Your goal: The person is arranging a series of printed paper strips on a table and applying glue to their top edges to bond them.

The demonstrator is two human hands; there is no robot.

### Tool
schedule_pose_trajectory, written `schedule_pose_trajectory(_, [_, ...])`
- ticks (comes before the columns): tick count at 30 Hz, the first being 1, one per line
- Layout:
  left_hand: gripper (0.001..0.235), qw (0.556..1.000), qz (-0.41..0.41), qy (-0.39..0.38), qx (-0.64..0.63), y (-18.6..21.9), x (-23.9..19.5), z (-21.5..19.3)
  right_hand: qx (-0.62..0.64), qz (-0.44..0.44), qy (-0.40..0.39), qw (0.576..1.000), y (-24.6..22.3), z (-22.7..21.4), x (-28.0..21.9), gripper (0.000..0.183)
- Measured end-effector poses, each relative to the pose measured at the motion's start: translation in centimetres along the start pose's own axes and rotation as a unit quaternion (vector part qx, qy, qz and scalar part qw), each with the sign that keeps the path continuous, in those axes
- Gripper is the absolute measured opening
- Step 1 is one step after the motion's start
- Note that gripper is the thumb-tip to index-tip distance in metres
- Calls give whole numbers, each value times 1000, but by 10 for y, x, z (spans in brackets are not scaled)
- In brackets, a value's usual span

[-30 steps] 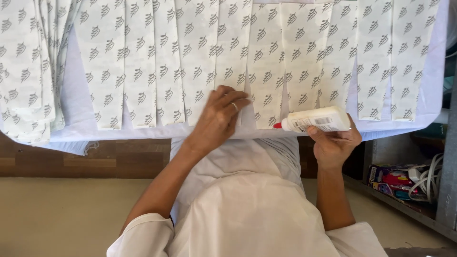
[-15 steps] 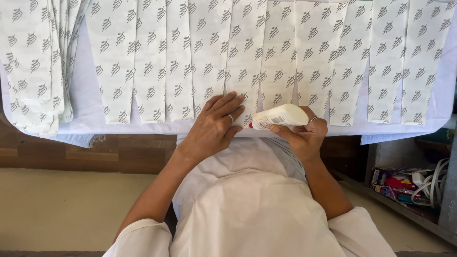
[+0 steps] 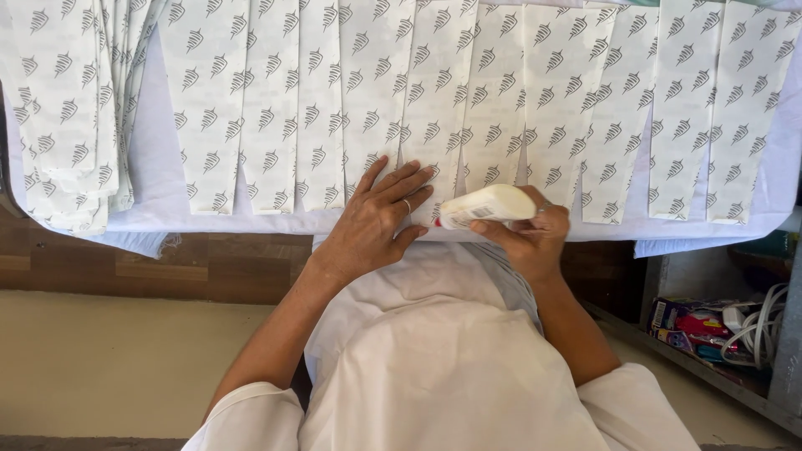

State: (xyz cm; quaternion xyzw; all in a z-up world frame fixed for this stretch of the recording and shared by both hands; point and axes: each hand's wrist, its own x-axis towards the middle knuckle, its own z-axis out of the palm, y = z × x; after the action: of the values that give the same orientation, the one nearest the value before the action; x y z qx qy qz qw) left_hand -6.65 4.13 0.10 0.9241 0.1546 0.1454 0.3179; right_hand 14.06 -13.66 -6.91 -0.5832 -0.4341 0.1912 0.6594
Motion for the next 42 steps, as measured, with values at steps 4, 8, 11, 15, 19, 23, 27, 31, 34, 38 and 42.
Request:
schedule_pose_trajectory(4, [46, 1000, -8, 25, 4, 3, 2, 4, -12, 22, 22, 999, -9, -19, -6, 40])
schedule_pose_trajectory(8, [40, 998, -26, 52, -1, 4, 1, 10, -5, 18, 36, 999, -12, -12, -8, 40])
schedule_pose_trajectory(11, [37, 998, -26, 64, 3, 5, 2, 10, 5, 20, 29, 999, -10, 7, -6, 39])
schedule_pose_trajectory(15, [30, 997, -15, 75, 4, 4, 1, 8, 4, 7, 18, 1000, -11, 35, 0, 39])
schedule_pose_trajectory(19, [30, 996, -21, 81, 0, 9, 3, 3, 1, -4, 19, 1000, -6, 30, -1, 38])
schedule_pose_trajectory(23, [30, 997, -25, 79, -1, 10, 3, 4, -3, 28, 36, 999, -18, 0, -3, 39])
schedule_pose_trajectory(27, [25, 990, 18, 136, -37, 12, 5, -1, -1, 20, 59, 998, -14, -14, -5, 39])
schedule_pose_trajectory(31, [22, 982, 43, 184, -12, -18, -7, -21, 9, 12, 57, 998, -6, -6, 0, 40])
schedule_pose_trajectory(34, [11, 973, 43, 194, 115, -46, -24, -31, 56, -6, 45, 997, -8, 17, 9, 39])
schedule_pose_trajectory(38, [7, 976, 43, 147, 156, -49, -38, -30, 54, -16, 12, 998, 0, 44, 17, 37])
schedule_pose_trajectory(42, [23, 983, 26, 115, 138, -40, -44, -34, 30, -34, -35, 998, -13, 63, 28, 36])
